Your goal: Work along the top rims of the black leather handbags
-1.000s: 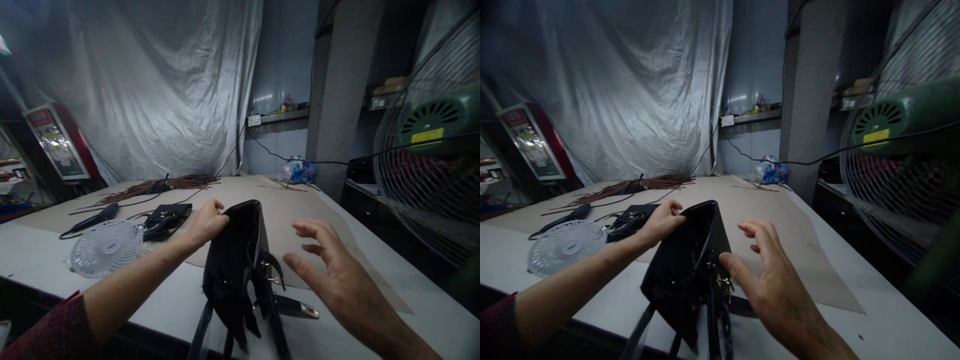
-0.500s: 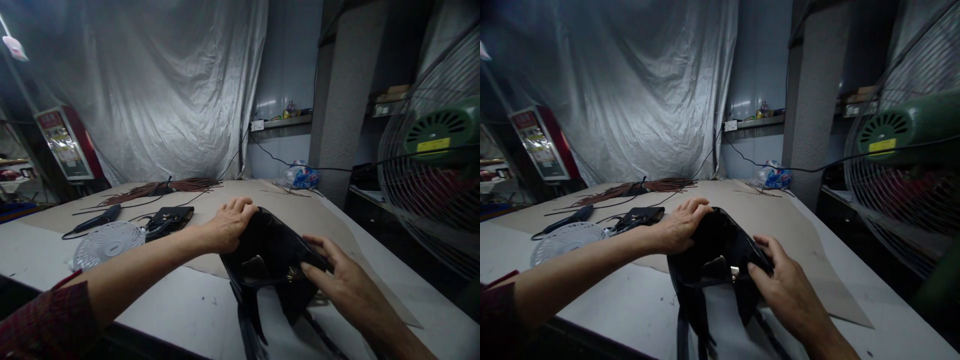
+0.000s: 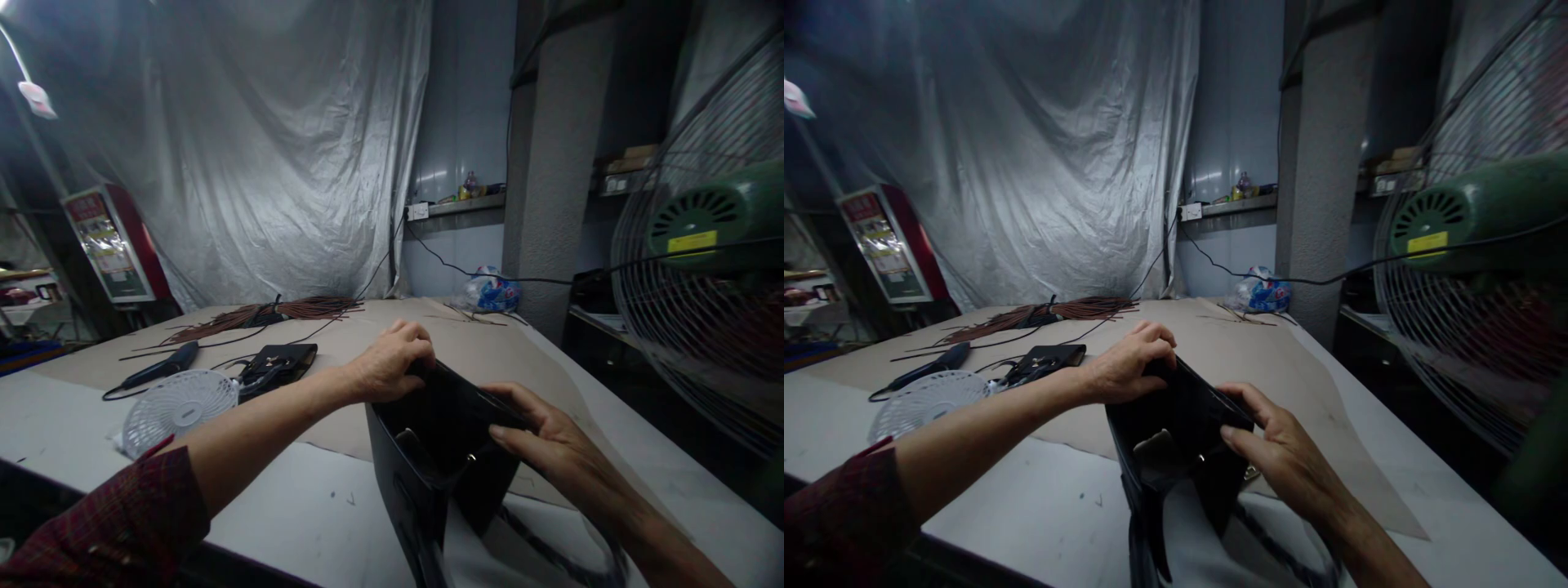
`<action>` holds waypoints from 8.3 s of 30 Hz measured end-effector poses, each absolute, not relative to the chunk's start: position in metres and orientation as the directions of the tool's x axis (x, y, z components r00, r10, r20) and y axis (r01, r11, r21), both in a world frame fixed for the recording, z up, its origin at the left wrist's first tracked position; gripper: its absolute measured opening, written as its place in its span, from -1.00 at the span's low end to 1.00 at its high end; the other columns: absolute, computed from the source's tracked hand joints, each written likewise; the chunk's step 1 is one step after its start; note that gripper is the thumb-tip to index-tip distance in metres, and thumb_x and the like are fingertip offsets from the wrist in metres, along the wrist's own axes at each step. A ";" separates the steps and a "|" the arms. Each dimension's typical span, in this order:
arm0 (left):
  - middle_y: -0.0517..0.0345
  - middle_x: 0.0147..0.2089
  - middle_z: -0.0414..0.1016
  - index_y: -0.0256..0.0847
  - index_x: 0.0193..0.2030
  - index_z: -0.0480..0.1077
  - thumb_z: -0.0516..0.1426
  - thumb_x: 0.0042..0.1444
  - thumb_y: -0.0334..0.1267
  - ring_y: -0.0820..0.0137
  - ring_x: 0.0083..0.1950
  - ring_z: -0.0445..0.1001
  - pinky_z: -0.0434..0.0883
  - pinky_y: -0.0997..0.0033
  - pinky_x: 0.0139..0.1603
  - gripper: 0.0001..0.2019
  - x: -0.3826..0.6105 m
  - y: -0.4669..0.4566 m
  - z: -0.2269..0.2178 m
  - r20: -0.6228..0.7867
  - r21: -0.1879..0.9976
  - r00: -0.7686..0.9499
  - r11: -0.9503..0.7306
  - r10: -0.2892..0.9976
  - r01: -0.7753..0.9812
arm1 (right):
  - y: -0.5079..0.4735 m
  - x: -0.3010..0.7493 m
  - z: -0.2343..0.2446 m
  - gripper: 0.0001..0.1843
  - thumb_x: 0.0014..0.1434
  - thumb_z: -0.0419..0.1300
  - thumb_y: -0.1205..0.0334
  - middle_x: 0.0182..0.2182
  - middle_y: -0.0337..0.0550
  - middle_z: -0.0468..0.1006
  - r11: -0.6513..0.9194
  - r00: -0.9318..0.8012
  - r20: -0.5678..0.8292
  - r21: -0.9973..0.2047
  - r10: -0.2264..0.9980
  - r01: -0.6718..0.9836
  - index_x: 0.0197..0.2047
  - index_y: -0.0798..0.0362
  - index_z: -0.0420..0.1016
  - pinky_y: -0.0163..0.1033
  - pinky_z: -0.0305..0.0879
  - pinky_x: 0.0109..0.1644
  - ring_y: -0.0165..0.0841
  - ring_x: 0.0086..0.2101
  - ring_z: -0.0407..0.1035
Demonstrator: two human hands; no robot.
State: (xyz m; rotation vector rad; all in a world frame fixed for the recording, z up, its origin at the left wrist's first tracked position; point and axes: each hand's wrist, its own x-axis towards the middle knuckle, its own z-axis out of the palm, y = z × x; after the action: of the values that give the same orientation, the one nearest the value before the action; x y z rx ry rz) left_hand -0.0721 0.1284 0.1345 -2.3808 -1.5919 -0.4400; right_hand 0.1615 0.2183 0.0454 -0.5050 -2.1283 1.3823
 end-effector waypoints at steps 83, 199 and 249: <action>0.15 -0.39 0.47 -0.23 -0.39 0.41 0.11 0.06 -0.27 0.40 -0.35 0.38 0.24 0.47 -0.38 -0.90 -0.086 0.144 0.129 0.257 0.168 -0.071 0.028 0.964 0.985 | 0.256 0.124 0.055 -0.74 0.06 0.16 0.04 -0.57 -0.29 0.40 0.489 -0.639 0.304 -0.862 0.707 0.130 -0.34 0.08 0.47 -0.32 0.15 -0.45 -0.41 -0.52 0.28; 0.14 -0.24 0.48 -0.24 -0.54 0.35 0.16 -0.15 -0.39 0.43 -0.26 0.42 0.34 0.49 -0.21 -0.96 -0.107 0.114 0.121 0.384 0.241 0.022 -0.123 0.923 0.963 | 0.241 0.070 0.118 -0.75 0.14 0.06 0.17 -0.41 -0.14 0.57 0.853 -0.825 0.252 -0.285 0.506 0.436 -0.36 0.02 0.55 -0.31 0.08 -0.38 -0.34 -0.37 0.38; 0.11 -0.31 0.53 -0.18 -0.24 0.41 0.06 0.17 -0.18 0.31 -0.28 0.47 0.30 0.42 -0.31 -0.83 -0.106 0.111 0.119 0.350 -0.007 -0.029 0.034 0.936 0.999 | 0.240 0.050 0.108 -0.65 0.25 -0.09 0.11 -0.47 -0.10 0.51 0.915 -0.881 0.269 0.000 0.389 0.404 -0.43 0.03 0.41 -0.25 -0.06 -0.40 -0.33 -0.44 0.34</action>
State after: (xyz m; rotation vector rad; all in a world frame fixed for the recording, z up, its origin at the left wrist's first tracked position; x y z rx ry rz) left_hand -0.1057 0.1112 0.1191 -1.9885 -2.0540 -0.3516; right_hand 0.0501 0.2395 0.1083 -0.5933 -2.8126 -0.0810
